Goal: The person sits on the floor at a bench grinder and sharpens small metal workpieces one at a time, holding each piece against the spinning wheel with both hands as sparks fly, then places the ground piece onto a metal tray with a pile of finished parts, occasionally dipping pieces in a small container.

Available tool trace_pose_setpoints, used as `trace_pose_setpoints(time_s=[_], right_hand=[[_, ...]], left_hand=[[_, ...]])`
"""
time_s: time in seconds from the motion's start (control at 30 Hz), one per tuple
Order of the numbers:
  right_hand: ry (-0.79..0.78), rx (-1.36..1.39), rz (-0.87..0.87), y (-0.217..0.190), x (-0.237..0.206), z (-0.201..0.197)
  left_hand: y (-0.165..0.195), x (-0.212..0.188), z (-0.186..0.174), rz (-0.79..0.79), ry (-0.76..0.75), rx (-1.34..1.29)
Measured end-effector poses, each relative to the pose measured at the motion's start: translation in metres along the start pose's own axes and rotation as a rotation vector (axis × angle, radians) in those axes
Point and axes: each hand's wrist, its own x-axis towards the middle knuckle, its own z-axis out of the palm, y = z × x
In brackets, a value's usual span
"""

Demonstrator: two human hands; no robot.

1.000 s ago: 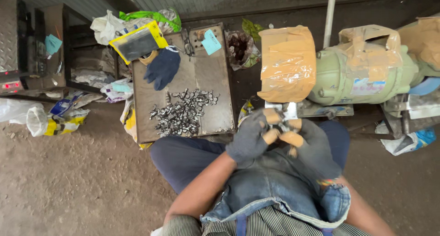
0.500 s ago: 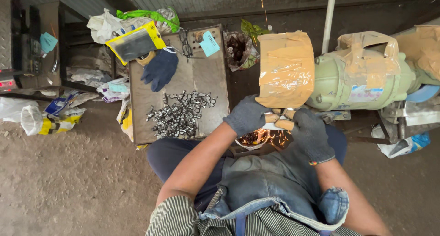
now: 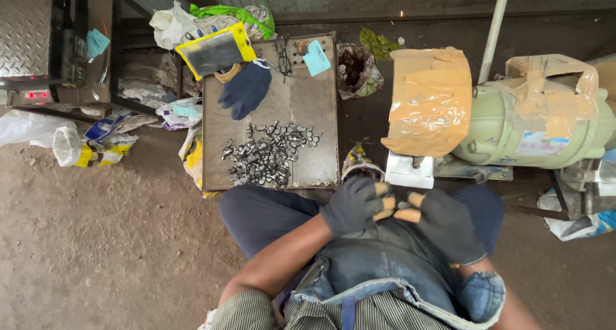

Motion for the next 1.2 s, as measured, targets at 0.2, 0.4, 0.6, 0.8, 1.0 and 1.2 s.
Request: trace_pose_setpoints(time_s=[0.2, 0.4, 0.6, 0.8, 1.0, 1.2], right_hand=[[-0.069, -0.065, -0.009, -0.002, -0.013, 0.033], [-0.062, -0.081, -0.119, 0.000, -0.017, 0.024], [-0.049, 0.041, 0.186, -0.021, -0.014, 0.009], [0.104, 0.074, 0.030, -0.035, 0.000, 0.001], [0.201, 0.109, 0.192, -0.007, 0.012, -0.008], [0.225, 0.075, 0.231, 0.014, 0.023, 0.000]], left_hand=[[-0.078, -0.005, 0.003, -0.641, -0.186, 0.498], [-0.107, 0.009, -0.002, -0.586, -0.376, 0.867], [-0.071, -0.019, 0.006, -1.004, -0.175, 0.200], [0.023, 0.003, 0.025, -0.971, 0.362, -1.021], [0.024, 0.045, 0.005, -0.512, 0.307, -0.204], [-0.031, 0.077, 0.004, -0.277, 0.025, -0.132]])
